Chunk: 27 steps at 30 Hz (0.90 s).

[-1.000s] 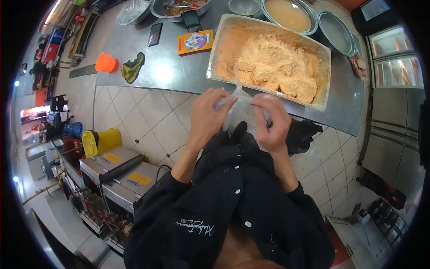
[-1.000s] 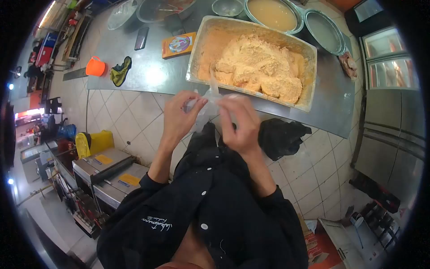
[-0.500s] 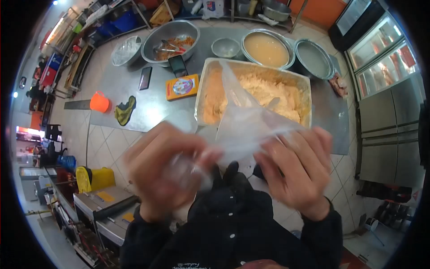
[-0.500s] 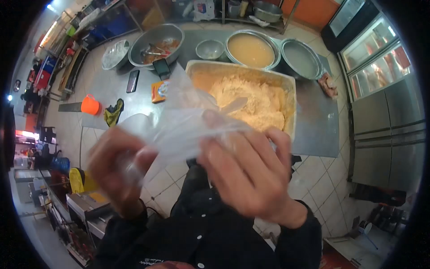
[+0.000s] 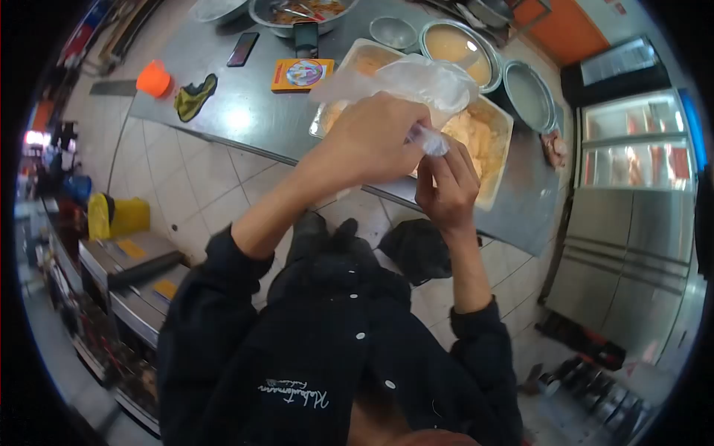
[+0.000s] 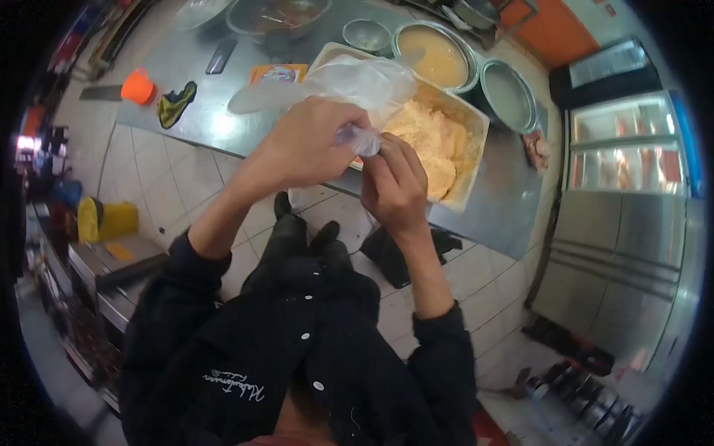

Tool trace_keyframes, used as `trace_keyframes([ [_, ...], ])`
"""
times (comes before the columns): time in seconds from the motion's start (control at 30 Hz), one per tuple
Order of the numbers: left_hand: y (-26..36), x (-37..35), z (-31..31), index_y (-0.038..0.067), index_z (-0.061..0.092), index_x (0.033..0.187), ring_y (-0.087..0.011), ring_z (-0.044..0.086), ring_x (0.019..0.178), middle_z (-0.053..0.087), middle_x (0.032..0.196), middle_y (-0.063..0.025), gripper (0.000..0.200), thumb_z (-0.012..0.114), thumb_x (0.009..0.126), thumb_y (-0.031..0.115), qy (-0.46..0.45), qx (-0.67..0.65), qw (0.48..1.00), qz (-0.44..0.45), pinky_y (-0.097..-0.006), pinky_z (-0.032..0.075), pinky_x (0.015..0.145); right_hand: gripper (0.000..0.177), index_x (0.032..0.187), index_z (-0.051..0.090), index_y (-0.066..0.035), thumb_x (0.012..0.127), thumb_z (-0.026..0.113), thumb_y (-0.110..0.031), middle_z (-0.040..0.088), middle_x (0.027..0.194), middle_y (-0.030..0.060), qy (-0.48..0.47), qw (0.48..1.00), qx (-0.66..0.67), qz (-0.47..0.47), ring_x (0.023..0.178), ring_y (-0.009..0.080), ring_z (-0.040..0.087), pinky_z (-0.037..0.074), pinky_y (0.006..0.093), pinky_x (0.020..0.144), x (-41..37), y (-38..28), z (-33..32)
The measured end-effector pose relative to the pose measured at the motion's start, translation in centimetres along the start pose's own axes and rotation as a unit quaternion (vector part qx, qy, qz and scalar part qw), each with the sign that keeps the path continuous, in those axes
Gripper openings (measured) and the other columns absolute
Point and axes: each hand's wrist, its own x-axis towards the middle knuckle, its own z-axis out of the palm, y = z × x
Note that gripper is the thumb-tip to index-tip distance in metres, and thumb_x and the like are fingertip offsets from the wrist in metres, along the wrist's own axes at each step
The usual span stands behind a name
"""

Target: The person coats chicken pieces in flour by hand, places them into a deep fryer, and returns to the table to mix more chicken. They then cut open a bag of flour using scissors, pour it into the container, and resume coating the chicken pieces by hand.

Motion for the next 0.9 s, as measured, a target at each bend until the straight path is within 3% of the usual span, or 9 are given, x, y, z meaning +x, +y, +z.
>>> trace_keyframes([
  [0.17, -0.3, 4.4, -2.8, 0.002, 0.066, 0.080, -0.0179, 0.058, 0.062, 0.063, 0.067, -0.0083, 0.033, 0.063, 0.088, 0.033, -0.262, 0.008, 0.963, -0.059, -0.0333, 0.044, 0.060, 0.016, 0.092, 0.064, 0.003, 0.085, 0.054, 0.013, 0.065, 0.092, 0.0158, 0.140, 0.954, 0.239, 0.115, 0.084, 0.0238, 0.065, 0.051, 0.0317, 0.077, -1.1, 0.9, 4.8],
  [0.23, -0.1, 5.5, -4.3, 0.003, 0.067, 0.079, -0.0117, 0.053, 0.063, 0.060, 0.066, -0.0046, 0.035, 0.062, 0.089, 0.035, -0.252, -0.032, 0.965, -0.060, -0.0294, 0.042, 0.059, 0.020, 0.100, 0.063, 0.003, 0.089, 0.047, 0.012, 0.065, 0.091, 0.0154, 0.215, 0.849, 0.401, 0.267, 0.085, 0.0189, 0.064, 0.051, 0.0309, 0.079, 0.9, -0.2, 6.7],
  [0.3, -1.2, 7.3, -5.3, 0.001, 0.067, 0.080, -0.0132, 0.053, 0.064, 0.062, 0.070, -0.0073, 0.037, 0.062, 0.090, 0.036, -0.255, -0.005, 0.963, -0.087, -0.0316, 0.042, 0.060, 0.016, 0.103, 0.061, 0.004, 0.094, 0.048, 0.006, 0.066, 0.086, 0.0128, 0.102, 0.915, 0.309, 0.237, 0.079, 0.0149, 0.067, 0.054, 0.0300, 0.063, 2.0, 0.7, 7.8],
  [0.43, -4.1, 8.4, -5.6, 0.003, 0.074, 0.086, -0.0296, 0.071, 0.080, 0.072, 0.084, -0.0174, 0.021, 0.065, 0.079, 0.021, -0.074, 0.356, 0.932, 0.010, -0.0420, 0.054, 0.069, 0.008, 0.093, 0.064, 0.005, 0.089, 0.057, 0.003, 0.067, 0.078, 0.0159, -0.082, 0.915, 0.269, 0.289, 0.069, 0.0274, 0.070, 0.053, 0.0349, 0.057, 4.1, 1.5, 8.0],
  [0.53, -2.0, 7.7, -3.7, 0.002, 0.074, 0.087, -0.0344, 0.071, 0.084, 0.072, 0.087, -0.0190, 0.019, 0.065, 0.076, 0.016, -0.096, 0.373, 0.922, 0.042, -0.0453, 0.056, 0.070, 0.010, 0.076, 0.058, 0.001, 0.082, 0.063, -0.004, 0.065, 0.085, 0.0209, -0.212, 0.973, 0.079, 0.050, 0.089, 0.0412, 0.063, 0.051, 0.0467, 0.074, 4.0, 2.3, 9.7],
  [0.67, 0.2, 4.9, -1.2, 0.006, 0.074, 0.078, -0.0307, 0.070, 0.075, 0.071, 0.077, -0.0124, 0.011, 0.069, 0.071, 0.014, -0.017, 0.390, 0.912, 0.123, -0.0411, 0.054, 0.060, 0.026, 0.113, 0.061, -0.002, 0.088, 0.064, -0.011, 0.065, 0.101, 0.0174, -0.081, 0.988, 0.123, -0.036, 0.096, 0.0326, 0.063, 0.048, 0.0427, 0.080, 2.1, 3.6, 12.1],
  [0.77, 1.1, 0.9, 0.5, 0.008, 0.070, 0.098, -0.0302, 0.067, 0.071, 0.066, 0.073, -0.0080, 0.026, 0.071, 0.073, 0.017, 0.167, 0.203, 0.951, 0.166, -0.0392, 0.051, 0.058, 0.048, 0.134, 0.049, -0.002, 0.091, 0.066, -0.016, 0.062, 0.121, 0.0142, -0.099, 0.970, 0.185, 0.123, 0.110, 0.0258, 0.061, 0.047, 0.0376, 0.090, -0.5, 7.7, 11.9],
  [0.8, 0.8, -1.2, 1.2, 0.009, 0.066, 0.100, -0.0299, 0.066, 0.073, 0.066, 0.077, -0.0077, 0.030, 0.073, 0.073, 0.018, 0.195, 0.162, 0.955, 0.151, -0.0403, 0.051, 0.060, 0.050, 0.137, 0.046, -0.002, 0.093, 0.065, -0.017, 0.058, 0.130, 0.0137, -0.045, 0.878, 0.350, 0.323, 0.119, 0.0245, 0.056, 0.044, 0.0364, 0.097, 1.1, 6.0, 9.0],
  [0.9, -1.4, -3.3, 4.5, 0.011, 0.064, 0.103, -0.0288, 0.066, 0.074, 0.064, 0.085, -0.0078, 0.033, 0.074, 0.073, 0.020, 0.221, 0.114, 0.965, 0.087, -0.0407, 0.051, 0.063, 0.054, 0.144, 0.040, -0.001, 0.097, 0.060, -0.017, 0.048, 0.144, 0.0127, 0.096, 0.724, 0.539, 0.419, 0.131, 0.0219, 0.049, 0.040, 0.0336, 0.108, 0.3, 6.5, 8.5],
])
